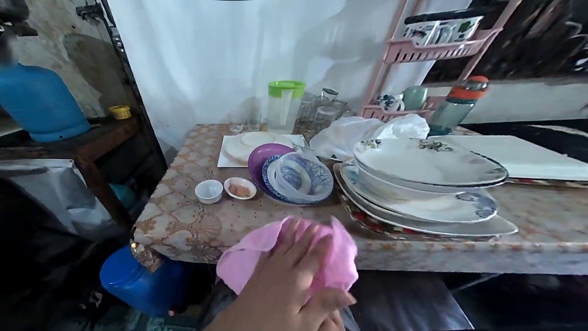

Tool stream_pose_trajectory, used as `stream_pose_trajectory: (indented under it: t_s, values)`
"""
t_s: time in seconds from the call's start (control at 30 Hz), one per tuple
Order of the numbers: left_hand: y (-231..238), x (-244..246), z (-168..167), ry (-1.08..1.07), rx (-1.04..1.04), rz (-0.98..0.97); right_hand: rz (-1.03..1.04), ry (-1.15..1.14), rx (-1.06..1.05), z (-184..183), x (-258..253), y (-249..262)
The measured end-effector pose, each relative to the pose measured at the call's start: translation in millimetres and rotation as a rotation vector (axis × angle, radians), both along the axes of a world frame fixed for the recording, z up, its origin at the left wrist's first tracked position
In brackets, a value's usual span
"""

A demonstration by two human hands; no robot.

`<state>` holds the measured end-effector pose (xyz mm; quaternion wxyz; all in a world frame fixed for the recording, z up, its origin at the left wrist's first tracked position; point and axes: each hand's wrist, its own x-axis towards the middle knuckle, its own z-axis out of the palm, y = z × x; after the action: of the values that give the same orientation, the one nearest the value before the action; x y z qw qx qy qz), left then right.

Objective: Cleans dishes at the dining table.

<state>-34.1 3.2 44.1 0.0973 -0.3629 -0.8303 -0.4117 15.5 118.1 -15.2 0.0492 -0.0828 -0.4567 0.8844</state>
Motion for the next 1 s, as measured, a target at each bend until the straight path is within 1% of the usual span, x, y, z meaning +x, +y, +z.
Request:
stream_pose_trajectory:
  t_s: [0.03,0.07,0.17,0.2,0.23,0.3,0.4,0.43,0.5,0.6,0.67,0.8,0.87,0.93,1.0]
  values:
    - [-3,-5,-7,0.003,-0.053,0.004,-0.005,-0.005,0.002,-1,2,0]
    - [-10,-9,-11,0.034,0.002,0.017,-0.013,0.002,-0.016,-5,2,1]
    - [-35,-12,-9,0.205,0.353,0.082,0.005,0.027,-0.120,-19,0,6]
    - [-40,-9,-7,0.244,0.432,0.106,-0.001,0.011,-0.136,-20,0,6]
    - [-42,-4,-8,0.253,0.451,0.123,-0.015,-0.003,-0.139,-18,-1,4]
    - [-38,6,-18,0.235,0.332,0.125,-0.030,0.018,-0.126,-14,-1,0]
    - [-23,-1,-43,0.287,-0.026,0.176,-0.028,0.016,-0.068,-4,0,-5]
    - [-21,-5,-49,0.296,-0.060,0.202,-0.028,0.016,-0.026,-2,0,-6]
    - [-19,-12,-56,0.258,0.027,0.233,0.005,0.124,0.045,-13,-1,-4]
    - [-13,-13,-59,0.183,0.232,0.306,0.064,0.351,0.271,-20,-1,-1]
    - [-9,-9,-58,0.111,0.342,0.352,0.034,0.411,0.475,-15,3,-3]
    - [-1,-6,-51,-0.146,0.671,0.272,-0.013,0.461,0.909,-1,11,-4]
    - [1,-2,-45,-0.298,0.817,0.205,-0.043,0.480,1.091,6,13,-5]
    - [1,0,-41,-0.397,0.917,0.168,-0.047,0.488,1.202,11,13,-5]
    - [3,2,-41,-0.366,0.941,0.164,-0.045,0.493,1.214,12,14,-5]
